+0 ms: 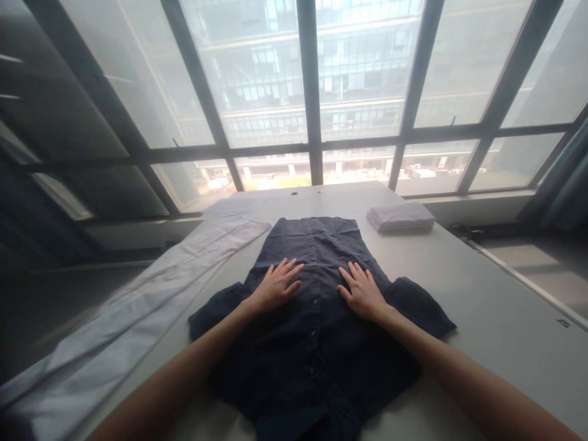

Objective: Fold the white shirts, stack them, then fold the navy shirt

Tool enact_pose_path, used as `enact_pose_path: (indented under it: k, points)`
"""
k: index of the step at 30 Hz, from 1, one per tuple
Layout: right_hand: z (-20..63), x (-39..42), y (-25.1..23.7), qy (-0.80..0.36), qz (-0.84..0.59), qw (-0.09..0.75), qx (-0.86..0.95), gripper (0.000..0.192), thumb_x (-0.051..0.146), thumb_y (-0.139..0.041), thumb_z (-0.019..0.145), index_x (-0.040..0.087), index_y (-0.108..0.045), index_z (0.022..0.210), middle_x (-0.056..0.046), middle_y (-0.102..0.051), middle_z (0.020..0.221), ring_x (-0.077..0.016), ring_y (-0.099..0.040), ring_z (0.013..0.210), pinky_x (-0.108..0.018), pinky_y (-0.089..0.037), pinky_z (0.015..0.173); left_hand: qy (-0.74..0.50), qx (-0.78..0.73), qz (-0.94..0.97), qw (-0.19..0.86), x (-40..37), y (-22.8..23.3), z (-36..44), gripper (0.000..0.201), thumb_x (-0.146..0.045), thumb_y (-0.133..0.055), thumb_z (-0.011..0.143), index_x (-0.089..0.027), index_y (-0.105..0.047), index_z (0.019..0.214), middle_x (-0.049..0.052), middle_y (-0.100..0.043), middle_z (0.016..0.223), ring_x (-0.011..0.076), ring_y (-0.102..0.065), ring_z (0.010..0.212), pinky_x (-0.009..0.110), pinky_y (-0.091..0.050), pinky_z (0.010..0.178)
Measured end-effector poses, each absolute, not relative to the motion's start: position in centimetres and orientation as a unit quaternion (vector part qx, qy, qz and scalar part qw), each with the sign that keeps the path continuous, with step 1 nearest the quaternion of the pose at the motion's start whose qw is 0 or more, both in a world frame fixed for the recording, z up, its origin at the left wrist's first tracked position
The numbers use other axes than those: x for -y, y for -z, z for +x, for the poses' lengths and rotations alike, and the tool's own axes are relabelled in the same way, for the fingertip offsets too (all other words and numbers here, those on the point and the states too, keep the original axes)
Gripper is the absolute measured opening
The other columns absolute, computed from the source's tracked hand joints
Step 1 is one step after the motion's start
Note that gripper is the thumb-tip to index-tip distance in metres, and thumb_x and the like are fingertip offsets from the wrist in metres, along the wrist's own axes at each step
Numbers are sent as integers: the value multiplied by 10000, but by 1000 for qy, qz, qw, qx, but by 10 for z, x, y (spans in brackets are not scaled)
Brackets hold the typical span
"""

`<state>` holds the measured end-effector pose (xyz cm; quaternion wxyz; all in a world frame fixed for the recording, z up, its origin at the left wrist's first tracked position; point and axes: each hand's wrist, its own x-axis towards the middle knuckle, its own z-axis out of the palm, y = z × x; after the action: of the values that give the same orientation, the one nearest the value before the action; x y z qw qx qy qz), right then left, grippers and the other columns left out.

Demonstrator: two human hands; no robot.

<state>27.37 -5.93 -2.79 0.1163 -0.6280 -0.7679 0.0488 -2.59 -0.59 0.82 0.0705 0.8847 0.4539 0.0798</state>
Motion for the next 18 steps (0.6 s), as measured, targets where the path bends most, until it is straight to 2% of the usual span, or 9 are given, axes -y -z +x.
enact_pose_path:
  k: [6,9,14,16,18]
  points:
    - [313,72,30,-33,-630,81,772,620,529,-365,1033,260,-361,1591,-131,-240,1674,-292,-153,1557,-542,-179,1233,-49,-512,853,85,1,-6,-34,634,-597,-335,1037,-314,-311,1605,89,-214,1689,382,-114,1553,635,-166,1201]
    - [324,78,32,-39,-628,88,772,609,517,-383,1029,257,-385,1579,-132,-252,1670,-292,-170,1555,-551,-187,1230,-41,-502,857,113,1,-8,-34,638,-593,-407,1015,-308,-368,1584,97,-225,1684,399,-157,1542,605,-193,1207]
    - [323,68,22,-68,-652,159,739,573,445,-415,1023,176,-464,1526,-179,-336,1634,-324,-248,1534,-570,-245,1208,-187,-544,807,134,-24,-21,-47,516,-390,-506,987,-162,-557,1448,144,-441,1579,284,-354,1493,395,-240,1237]
    - [317,52,12,-64,-654,193,729,555,417,-413,1024,153,-483,1507,-189,-351,1625,-324,-266,1527,-549,-264,1204,-263,-590,738,196,-39,-24,-57,461,-315,-585,931,-160,-619,1364,137,-502,1536,275,-384,1476,368,-239,1238]
    - [307,30,3,-60,-650,209,728,547,398,-439,1016,138,-496,1493,-197,-360,1618,-321,-284,1519,-519,-273,1204,-310,-623,669,260,-52,-23,-67,432,-251,-651,870,-156,-657,1291,143,-554,1488,307,-404,1461,390,-272,1225]
